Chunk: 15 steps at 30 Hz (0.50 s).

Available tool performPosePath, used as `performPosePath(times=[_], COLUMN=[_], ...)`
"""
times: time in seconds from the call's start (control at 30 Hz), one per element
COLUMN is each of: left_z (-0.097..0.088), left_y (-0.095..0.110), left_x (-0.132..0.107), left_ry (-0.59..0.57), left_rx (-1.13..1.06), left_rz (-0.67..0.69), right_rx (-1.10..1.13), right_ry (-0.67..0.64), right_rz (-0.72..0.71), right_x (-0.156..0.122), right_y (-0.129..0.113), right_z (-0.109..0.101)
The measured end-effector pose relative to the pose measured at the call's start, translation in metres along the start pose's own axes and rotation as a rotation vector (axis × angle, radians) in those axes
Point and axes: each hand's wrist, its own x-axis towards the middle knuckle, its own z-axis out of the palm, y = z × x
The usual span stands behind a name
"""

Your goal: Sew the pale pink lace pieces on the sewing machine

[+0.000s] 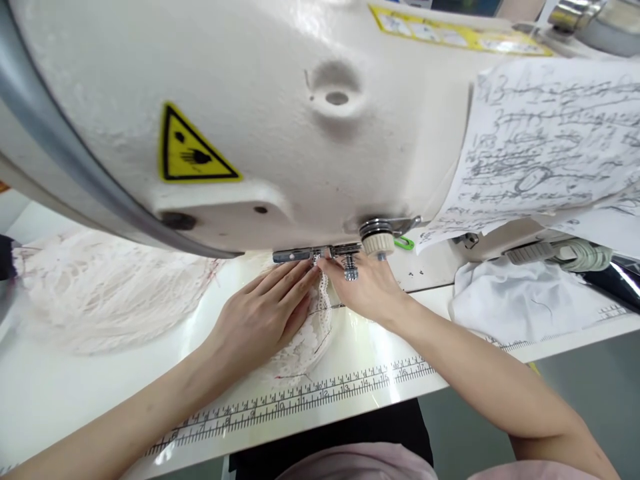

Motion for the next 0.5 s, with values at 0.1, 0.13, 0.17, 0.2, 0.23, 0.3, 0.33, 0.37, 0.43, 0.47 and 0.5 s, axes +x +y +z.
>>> performPosePath(times=[0.1,0.13,0.17,0.2,0.23,0.3,0.33,0.37,0.43,0.47,0.5], left_z=[0.000,-0.001,-0.001,-0.001,-0.001,-0.001,0.000,0.001,0.002,0.002,0.001], left_y=[-0.001,-0.002,-0.002,-0.003,-0.003,-0.004,-0.004,-0.004,-0.004,-0.004,-0.004], left_x=[0.001,0.001,0.001,0.001,0.000,0.000,-0.001,-0.001,-0.001,0.000,0.001], left_ry=[0.007,0.004,-0.002,-0.010,-0.016,-0.026,-0.029,-0.031,-0.032,-0.035,-0.037], left_rx=[0.026,0.027,0.025,0.021,0.015,-0.007,-0.021,-0.034,-0.054,-0.059,-0.059], left_rz=[0.021,0.023,0.023,0.023,0.021,0.013,0.006,-0.002,-0.016,-0.021,-0.021], right_rx=[-0.046,-0.071,-0.094,-0.108,-0.110,-0.074,-0.052,-0.038,-0.044,-0.058,-0.071], right_ry=[-0.043,-0.051,-0.053,-0.048,-0.034,0.019,0.046,0.067,0.085,0.084,0.083], right_rz=[-0.061,-0.087,-0.112,-0.136,-0.145,-0.141,-0.134,-0.132,-0.139,-0.151,-0.168], right_x=[0.001,0.000,0.000,-0.001,-0.001,-0.001,0.000,0.001,0.003,0.004,0.004], right_y=[0.002,0.003,0.005,0.007,0.009,0.011,0.012,0.012,0.011,0.010,0.010], right_z=[-0.002,-0.002,0.000,0.002,0.005,0.009,0.011,0.011,0.010,0.009,0.008])
